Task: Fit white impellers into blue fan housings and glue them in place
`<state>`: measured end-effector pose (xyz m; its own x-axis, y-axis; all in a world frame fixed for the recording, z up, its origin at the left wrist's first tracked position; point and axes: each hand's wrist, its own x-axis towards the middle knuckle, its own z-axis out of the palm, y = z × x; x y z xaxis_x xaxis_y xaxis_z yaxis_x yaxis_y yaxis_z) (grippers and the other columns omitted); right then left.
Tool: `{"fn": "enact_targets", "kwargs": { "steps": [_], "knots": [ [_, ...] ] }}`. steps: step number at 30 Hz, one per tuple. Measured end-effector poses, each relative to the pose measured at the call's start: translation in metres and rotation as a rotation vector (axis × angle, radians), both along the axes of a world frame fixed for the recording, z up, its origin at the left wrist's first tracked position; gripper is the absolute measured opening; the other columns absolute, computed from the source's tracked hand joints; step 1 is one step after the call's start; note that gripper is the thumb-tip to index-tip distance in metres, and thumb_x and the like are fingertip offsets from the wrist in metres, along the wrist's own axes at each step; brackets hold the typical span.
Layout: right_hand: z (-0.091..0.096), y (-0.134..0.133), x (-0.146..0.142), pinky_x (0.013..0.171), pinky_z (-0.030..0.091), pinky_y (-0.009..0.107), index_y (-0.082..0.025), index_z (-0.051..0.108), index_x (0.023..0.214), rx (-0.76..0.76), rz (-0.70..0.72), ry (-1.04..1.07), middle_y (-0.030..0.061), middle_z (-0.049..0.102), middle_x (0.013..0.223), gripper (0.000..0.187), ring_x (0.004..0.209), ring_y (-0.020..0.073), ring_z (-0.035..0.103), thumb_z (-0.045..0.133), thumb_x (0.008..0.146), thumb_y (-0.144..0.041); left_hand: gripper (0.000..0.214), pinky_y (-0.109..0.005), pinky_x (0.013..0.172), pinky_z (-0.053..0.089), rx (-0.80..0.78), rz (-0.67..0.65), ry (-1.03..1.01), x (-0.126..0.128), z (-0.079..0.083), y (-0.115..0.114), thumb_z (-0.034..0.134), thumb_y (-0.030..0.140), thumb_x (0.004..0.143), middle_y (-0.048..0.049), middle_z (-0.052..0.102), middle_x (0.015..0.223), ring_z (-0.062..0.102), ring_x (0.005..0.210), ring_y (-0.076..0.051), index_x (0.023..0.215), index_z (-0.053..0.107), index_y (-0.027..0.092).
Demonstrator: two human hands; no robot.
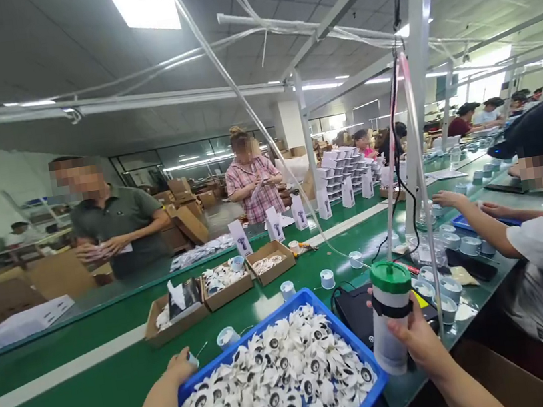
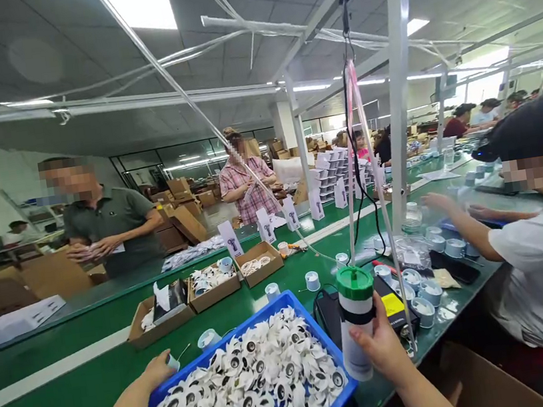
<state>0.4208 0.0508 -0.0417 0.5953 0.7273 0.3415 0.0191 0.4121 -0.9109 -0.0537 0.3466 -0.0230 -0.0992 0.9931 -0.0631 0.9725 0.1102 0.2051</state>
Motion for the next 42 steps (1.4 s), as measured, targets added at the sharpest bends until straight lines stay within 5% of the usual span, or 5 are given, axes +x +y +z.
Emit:
{"fn": "enact_targets", "kwargs": {
  "steps": [9,15,21,28,42],
  "knots": [
    [0.007,-0.017,-0.016,0.089,0.062,0.051,-0.026,0.049,0.129,-0.054,0.046,0.127,0.0161,0.074,0.121,0.080,0.102,0.0335,0.076,0.090,0.065,-0.051,0.046,-0.052,0.104,0.051,0.369,-0.067,-0.255,-0.008,0.045,-0.038,0.060,0.035,0.091,-0.0175,0.060,0.126,0.054,0.131,-0.036,0.132,0.059,0.015],
    [0.043,-0.023,-0.039,0.065,0.065,0.037,-0.023,0.064,0.105,0.045,0.273,0.255,0.0080,0.078,0.097,0.056,0.076,0.0244,0.077,0.089,0.064,-0.051,0.069,-0.039,0.086,0.060,0.398,-0.414,-0.519,0.010,0.038,-0.189,0.067,0.057,0.082,-0.0093,0.065,0.127,0.069,0.107,-0.029,0.142,0.050,0.029],
    [0.093,-0.008,-0.105,0.062,0.062,0.027,-0.019,0.073,0.091,0.063,0.874,0.406,0.0036,0.072,0.081,0.051,0.067,0.0154,0.072,0.082,0.068,-0.063,0.040,-0.039,0.095,0.057,0.403,-0.830,-0.620,0.106,0.046,-0.308,0.079,0.031,0.076,-0.0075,0.070,0.119,0.068,0.113,-0.027,0.113,0.064,0.027],
    [0.118,-0.004,-0.159,0.064,0.063,0.030,-0.018,0.071,0.097,0.086,1.031,0.377,0.0045,0.072,0.090,0.053,0.071,0.0161,0.070,0.083,0.069,-0.062,0.018,-0.032,0.071,0.055,0.309,-0.827,-0.701,0.148,0.053,-0.329,0.076,0.027,0.075,-0.0017,0.072,0.087,0.069,0.078,-0.020,0.087,0.064,0.022],
    [0.126,-0.014,-0.158,0.067,0.064,0.036,-0.019,0.066,0.099,-0.092,0.924,0.265,0.0044,0.069,0.086,0.063,0.072,0.0185,0.069,0.085,0.063,-0.067,0.022,-0.030,0.057,0.051,0.118,-0.722,-0.754,0.153,0.060,-0.334,0.078,0.034,0.069,0.0000,0.070,0.076,0.065,0.065,-0.019,0.082,0.064,0.024]
  ]
}}
